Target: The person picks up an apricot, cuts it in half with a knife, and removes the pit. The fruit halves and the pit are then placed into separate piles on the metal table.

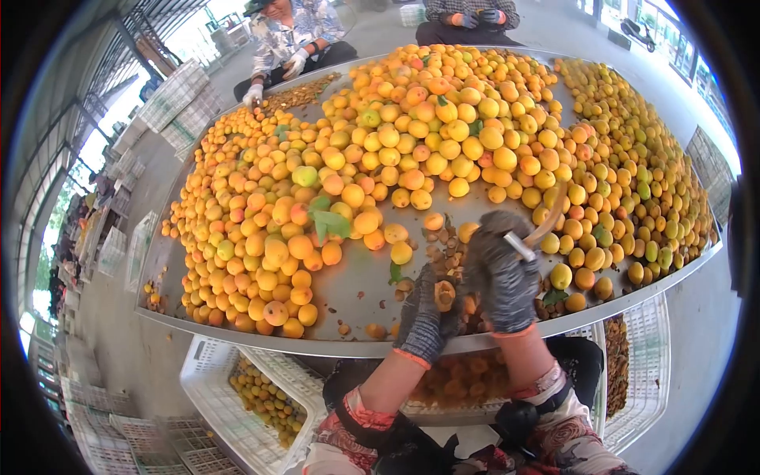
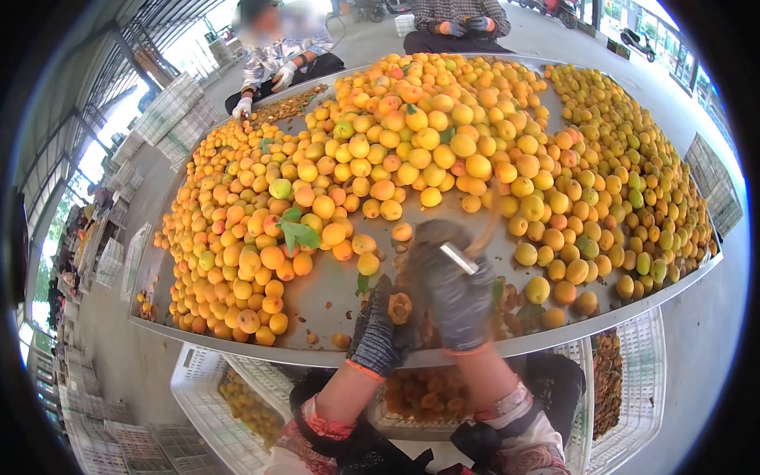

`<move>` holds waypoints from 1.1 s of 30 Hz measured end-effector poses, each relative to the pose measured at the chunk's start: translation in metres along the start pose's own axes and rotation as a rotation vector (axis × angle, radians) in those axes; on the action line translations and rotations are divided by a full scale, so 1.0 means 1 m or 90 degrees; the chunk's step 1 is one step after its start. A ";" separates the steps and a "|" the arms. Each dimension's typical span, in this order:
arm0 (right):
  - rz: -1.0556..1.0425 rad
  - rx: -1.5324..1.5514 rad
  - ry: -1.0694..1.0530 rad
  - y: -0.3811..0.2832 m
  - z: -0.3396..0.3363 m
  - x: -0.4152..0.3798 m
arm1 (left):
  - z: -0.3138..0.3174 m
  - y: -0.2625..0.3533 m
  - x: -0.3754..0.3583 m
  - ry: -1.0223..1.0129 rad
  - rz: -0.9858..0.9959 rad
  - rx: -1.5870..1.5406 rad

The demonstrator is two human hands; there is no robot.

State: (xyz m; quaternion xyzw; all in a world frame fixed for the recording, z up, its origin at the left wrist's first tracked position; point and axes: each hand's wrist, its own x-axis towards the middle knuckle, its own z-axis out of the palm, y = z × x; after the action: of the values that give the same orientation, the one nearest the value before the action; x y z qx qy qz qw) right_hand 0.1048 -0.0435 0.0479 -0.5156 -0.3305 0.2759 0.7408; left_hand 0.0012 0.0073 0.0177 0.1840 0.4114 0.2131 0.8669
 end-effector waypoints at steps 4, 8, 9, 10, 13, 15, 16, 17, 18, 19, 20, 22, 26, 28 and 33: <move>0.141 -0.044 -0.169 -0.004 -0.012 0.010 | -0.009 -0.013 0.024 -0.002 0.078 -0.046; -0.310 -0.619 -0.376 -0.001 -0.019 -0.015 | -0.020 -0.031 0.048 -0.023 0.249 0.066; -0.306 -0.647 -0.358 -0.001 -0.015 -0.017 | -0.007 -0.021 0.024 0.072 0.079 -0.057; -0.313 -0.640 -0.368 -0.002 -0.012 -0.018 | 0.002 -0.014 0.010 0.078 0.089 -0.063; -0.220 -0.595 -0.261 0.015 -0.025 -0.021 | -0.036 -0.047 0.075 0.108 0.394 0.255; -0.067 -0.355 -0.196 0.017 -0.032 -0.022 | -0.021 -0.010 0.022 0.054 0.337 0.352; 0.086 -0.116 -0.124 0.018 -0.036 -0.022 | -0.016 0.003 0.003 -0.004 0.274 0.449; 0.041 -0.261 -0.138 0.014 -0.047 -0.022 | -0.023 -0.005 0.006 0.000 0.278 0.448; 0.039 -0.259 -0.141 0.012 -0.050 -0.023 | -0.035 -0.022 0.013 -0.095 0.649 0.698; 0.063 -0.204 -0.125 0.011 -0.051 -0.023 | -0.041 -0.030 0.018 -0.200 1.030 0.932; 0.087 -0.151 -0.110 0.005 -0.047 -0.023 | -0.029 -0.018 -0.004 -0.197 1.032 0.934; 0.188 -0.113 -0.131 -0.002 -0.045 -0.023 | -0.010 -0.004 -0.047 -0.431 0.484 0.969; 0.080 -0.378 -0.180 0.018 -0.055 -0.020 | -0.035 -0.008 -0.016 -0.258 0.758 0.893; 0.101 -0.343 -0.186 0.011 -0.049 -0.019 | -0.048 0.029 -0.031 -0.104 0.578 0.818; 0.142 -0.407 -0.196 0.036 -0.060 -0.020 | -0.114 0.075 -0.026 0.732 0.719 1.206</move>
State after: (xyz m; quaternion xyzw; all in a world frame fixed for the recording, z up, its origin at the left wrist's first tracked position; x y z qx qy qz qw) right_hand 0.1363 -0.0823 -0.0050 -0.7063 -0.4494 0.3125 0.4490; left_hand -0.1201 0.0731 0.0035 0.7678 0.5866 0.2251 -0.1256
